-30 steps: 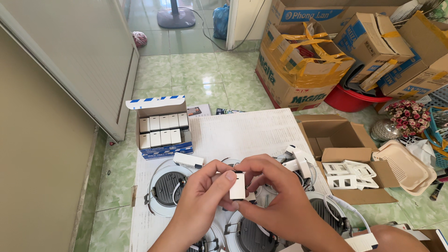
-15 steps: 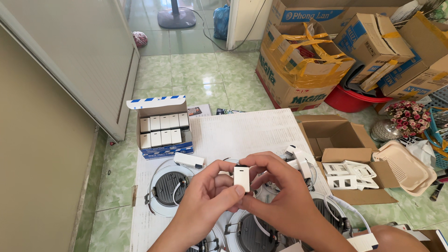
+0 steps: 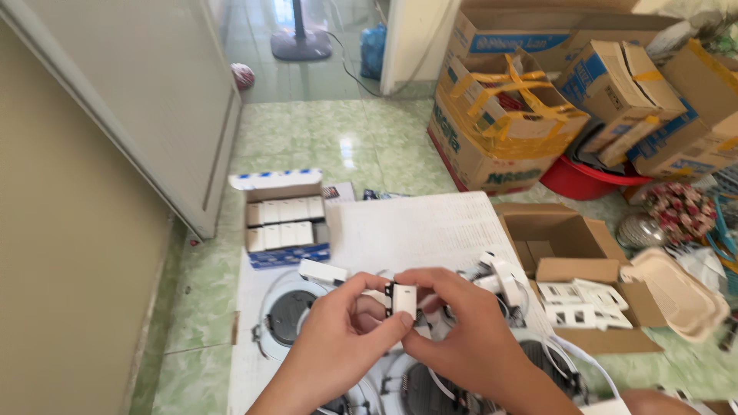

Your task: The person assembles white electrical switch components by hand, inserting switches into a plastic frame and organizing them in a small blue and white box.

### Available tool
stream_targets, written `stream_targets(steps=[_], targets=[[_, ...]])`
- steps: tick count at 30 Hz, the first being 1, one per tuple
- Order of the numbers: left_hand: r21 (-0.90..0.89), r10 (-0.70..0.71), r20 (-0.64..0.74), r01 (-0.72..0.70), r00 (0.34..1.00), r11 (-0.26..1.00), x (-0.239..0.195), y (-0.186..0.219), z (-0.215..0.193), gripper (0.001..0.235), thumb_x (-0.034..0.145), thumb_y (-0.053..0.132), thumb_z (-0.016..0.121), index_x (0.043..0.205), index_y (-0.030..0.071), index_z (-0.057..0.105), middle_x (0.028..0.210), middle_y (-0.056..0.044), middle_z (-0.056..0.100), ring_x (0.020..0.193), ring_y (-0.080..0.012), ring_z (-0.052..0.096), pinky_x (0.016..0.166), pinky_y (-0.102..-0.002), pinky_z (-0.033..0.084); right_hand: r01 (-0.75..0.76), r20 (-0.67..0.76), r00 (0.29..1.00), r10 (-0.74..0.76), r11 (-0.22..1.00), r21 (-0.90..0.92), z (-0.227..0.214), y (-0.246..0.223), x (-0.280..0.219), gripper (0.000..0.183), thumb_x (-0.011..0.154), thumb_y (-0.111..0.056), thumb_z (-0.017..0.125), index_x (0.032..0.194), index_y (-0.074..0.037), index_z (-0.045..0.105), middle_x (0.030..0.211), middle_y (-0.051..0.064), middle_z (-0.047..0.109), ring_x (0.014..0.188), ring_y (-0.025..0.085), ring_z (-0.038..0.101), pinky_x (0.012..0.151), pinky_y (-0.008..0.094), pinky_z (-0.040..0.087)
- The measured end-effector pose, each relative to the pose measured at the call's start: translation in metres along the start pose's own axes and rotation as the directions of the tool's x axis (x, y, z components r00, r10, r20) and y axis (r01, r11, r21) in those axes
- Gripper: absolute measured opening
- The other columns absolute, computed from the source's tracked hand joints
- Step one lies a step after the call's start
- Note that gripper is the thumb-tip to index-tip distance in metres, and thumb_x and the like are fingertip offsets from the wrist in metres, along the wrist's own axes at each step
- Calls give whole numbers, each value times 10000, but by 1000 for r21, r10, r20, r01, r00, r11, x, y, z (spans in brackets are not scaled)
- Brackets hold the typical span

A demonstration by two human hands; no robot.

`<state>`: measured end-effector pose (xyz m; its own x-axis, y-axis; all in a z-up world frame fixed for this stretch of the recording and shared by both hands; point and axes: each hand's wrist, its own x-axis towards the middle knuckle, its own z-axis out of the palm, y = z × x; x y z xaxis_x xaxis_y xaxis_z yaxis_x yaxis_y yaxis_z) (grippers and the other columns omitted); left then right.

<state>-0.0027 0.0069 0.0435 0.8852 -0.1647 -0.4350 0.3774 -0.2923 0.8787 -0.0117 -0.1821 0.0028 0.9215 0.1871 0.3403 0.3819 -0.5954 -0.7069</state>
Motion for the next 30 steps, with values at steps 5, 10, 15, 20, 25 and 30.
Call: stream_targets(steps=[5,10,15,20,25,30], targets=[[168,101,-306,-50,947,984,7,2,-50,178,828,389,797,939,253,828,732,85,777,626,-61,613,664,-236,510,-53,158,985,70,992,-112,12,-17,37,508,707,-247,842,1202,-331,764,905,-121,800,716,72,725,752,234,597],[222,230,-623,-113,747,968,8,-2,-91,154,891,361,685,835,226,731,681,85,657,641,-91,588,704,-280,474,78,326,945,2,970,-230,46,-34,101,525,779,-396,806,1297,-382,724,1007,-140,831,788,63,763,771,293,556],[437,408,-581,-152,704,886,31,-29,-105,282,910,323,635,1169,231,697,1228,47,644,1092,-164,654,856,-423,534,214,396,918,-3,846,-489,78,-14,142,513,873,-357,705,1369,-274,605,1325,-52,699,1083,263,691,804,468,552],[513,429,-531,-125,731,849,40,-36,-108,348,911,349,618,1237,235,653,1291,51,597,1181,-219,606,810,-484,551,154,398,913,93,825,-544,79,-3,154,517,843,-347,688,1346,-258,613,1313,-57,684,1116,263,671,814,476,559],[527,381,-476,-90,792,845,48,-41,-106,409,932,368,594,1317,231,599,1344,53,564,1197,-217,593,794,-516,553,81,402,898,178,832,-548,80,-5,157,537,836,-420,748,1325,-228,641,1346,-72,612,1128,251,658,847,465,553],[597,431,-451,-94,782,797,53,-47,-102,422,933,353,620,1329,213,583,1348,7,548,1187,-281,596,825,-532,553,132,429,889,158,810,-571,82,-8,161,505,853,-401,779,1317,-233,669,1384,-89,583,1184,216,635,877,465,565]])
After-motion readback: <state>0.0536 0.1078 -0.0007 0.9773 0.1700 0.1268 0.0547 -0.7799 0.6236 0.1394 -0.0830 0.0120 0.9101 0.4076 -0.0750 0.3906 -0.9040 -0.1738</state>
